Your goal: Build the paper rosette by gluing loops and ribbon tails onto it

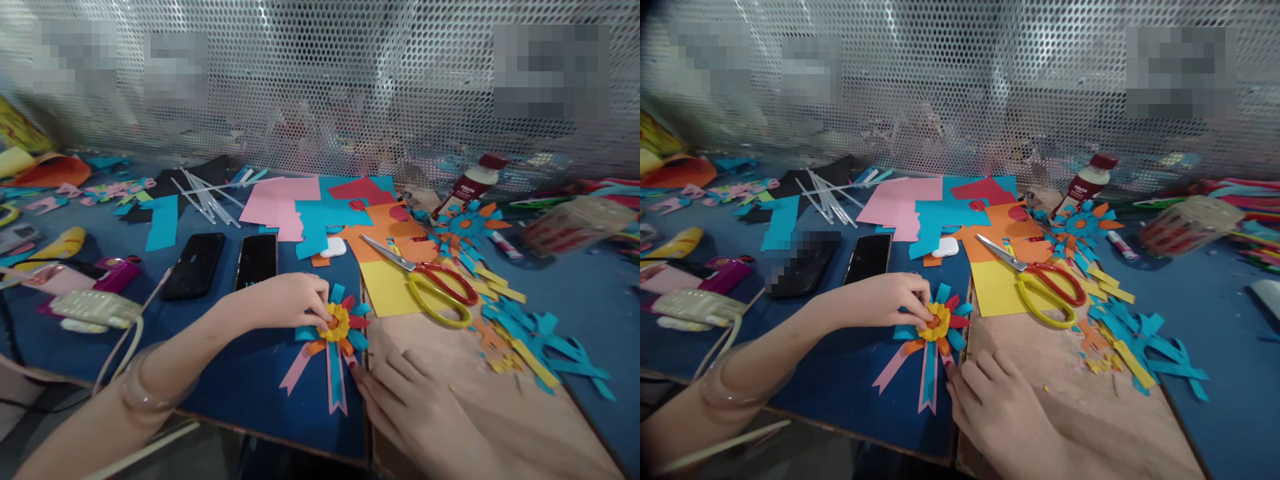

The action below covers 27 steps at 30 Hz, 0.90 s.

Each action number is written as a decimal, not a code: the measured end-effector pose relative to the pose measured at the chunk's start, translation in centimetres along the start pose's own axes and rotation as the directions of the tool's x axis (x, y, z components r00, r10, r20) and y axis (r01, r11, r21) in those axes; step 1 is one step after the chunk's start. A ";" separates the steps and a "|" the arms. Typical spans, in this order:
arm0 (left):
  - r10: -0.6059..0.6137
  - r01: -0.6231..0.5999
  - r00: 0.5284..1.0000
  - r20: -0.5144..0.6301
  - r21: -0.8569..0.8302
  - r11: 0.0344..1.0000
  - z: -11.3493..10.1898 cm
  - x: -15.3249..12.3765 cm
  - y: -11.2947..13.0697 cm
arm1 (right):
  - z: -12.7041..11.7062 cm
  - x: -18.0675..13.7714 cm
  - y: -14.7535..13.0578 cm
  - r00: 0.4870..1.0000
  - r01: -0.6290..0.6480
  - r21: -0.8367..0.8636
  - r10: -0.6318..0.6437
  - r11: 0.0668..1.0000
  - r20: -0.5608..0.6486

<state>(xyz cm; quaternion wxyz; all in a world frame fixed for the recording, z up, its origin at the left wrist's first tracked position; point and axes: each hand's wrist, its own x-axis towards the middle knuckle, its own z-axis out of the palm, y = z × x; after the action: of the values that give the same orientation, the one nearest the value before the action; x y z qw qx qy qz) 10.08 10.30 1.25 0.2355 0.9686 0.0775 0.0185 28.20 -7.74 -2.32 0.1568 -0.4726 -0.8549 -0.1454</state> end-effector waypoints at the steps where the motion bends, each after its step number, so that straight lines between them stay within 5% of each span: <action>1: 0.000 0.000 1.000 0.000 0.003 1.000 0.0 0.0 0.0 | 0.0 0.0 -0.1 1.000 -0.001 0.000 0.001 1.000 -0.002; 21: -0.004 0.004 1.000 -0.019 -0.001 1.000 0.2 0.0 0.1 | 0.1 1.3 -1.4 0.999 0.014 0.083 -0.016 0.996 0.030; 27: -0.048 0.047 0.999 -0.025 -0.048 0.998 -1.0 -0.3 0.8 | 0.5 2.7 -2.2 0.997 0.070 0.031 -0.068 0.997 -0.048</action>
<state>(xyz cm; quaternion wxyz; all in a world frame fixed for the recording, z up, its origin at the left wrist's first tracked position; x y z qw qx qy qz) 9.80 9.99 2.49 0.2578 0.9603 0.1030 0.0275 24.91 -6.56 -1.88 0.1793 -0.4365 -0.8692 -0.1475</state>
